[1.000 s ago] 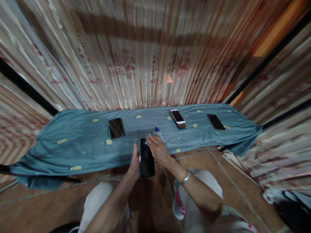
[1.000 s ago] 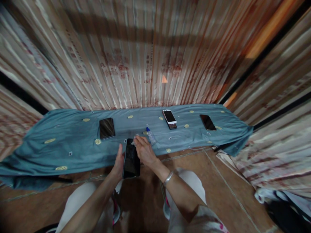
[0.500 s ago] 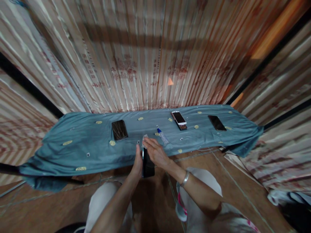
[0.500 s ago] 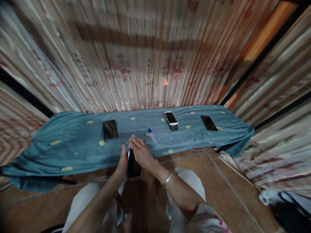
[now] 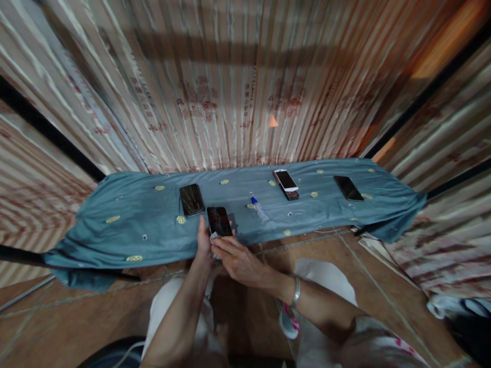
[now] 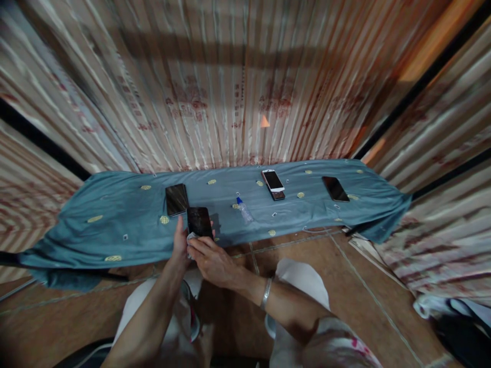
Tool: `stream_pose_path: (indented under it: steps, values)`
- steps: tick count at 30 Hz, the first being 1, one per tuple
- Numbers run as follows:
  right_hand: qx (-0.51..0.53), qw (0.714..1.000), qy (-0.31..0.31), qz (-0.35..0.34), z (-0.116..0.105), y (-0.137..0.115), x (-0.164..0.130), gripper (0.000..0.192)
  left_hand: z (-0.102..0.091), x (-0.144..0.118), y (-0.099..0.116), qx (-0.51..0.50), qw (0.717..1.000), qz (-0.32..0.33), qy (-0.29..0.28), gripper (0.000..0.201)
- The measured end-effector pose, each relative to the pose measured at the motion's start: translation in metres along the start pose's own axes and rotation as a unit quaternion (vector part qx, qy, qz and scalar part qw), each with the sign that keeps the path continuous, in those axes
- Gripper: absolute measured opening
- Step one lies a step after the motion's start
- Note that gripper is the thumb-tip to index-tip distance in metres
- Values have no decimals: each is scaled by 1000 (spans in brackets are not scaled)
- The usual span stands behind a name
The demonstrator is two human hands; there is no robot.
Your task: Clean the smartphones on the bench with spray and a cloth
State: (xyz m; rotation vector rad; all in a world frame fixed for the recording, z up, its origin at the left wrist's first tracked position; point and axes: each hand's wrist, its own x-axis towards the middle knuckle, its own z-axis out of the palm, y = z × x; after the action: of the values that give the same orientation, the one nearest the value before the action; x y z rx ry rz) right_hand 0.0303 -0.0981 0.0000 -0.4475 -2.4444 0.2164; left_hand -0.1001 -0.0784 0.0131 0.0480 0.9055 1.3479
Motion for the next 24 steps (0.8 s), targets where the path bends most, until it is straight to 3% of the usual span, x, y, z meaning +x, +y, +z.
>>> stream_pose_path:
  steps: [8,15,24]
  values:
    - [-6,999,-29,-25,-9,-5,-3,35,-9,6,8,-61,998,24,-16,57]
    - [9,1000,-11,14,-8,16,-8,37,-9,4,18,-113,991,66,-24,57]
    - [1,998,11,59,-7,29,-10,33,-8,0,13,-41,998,0,-41,57]
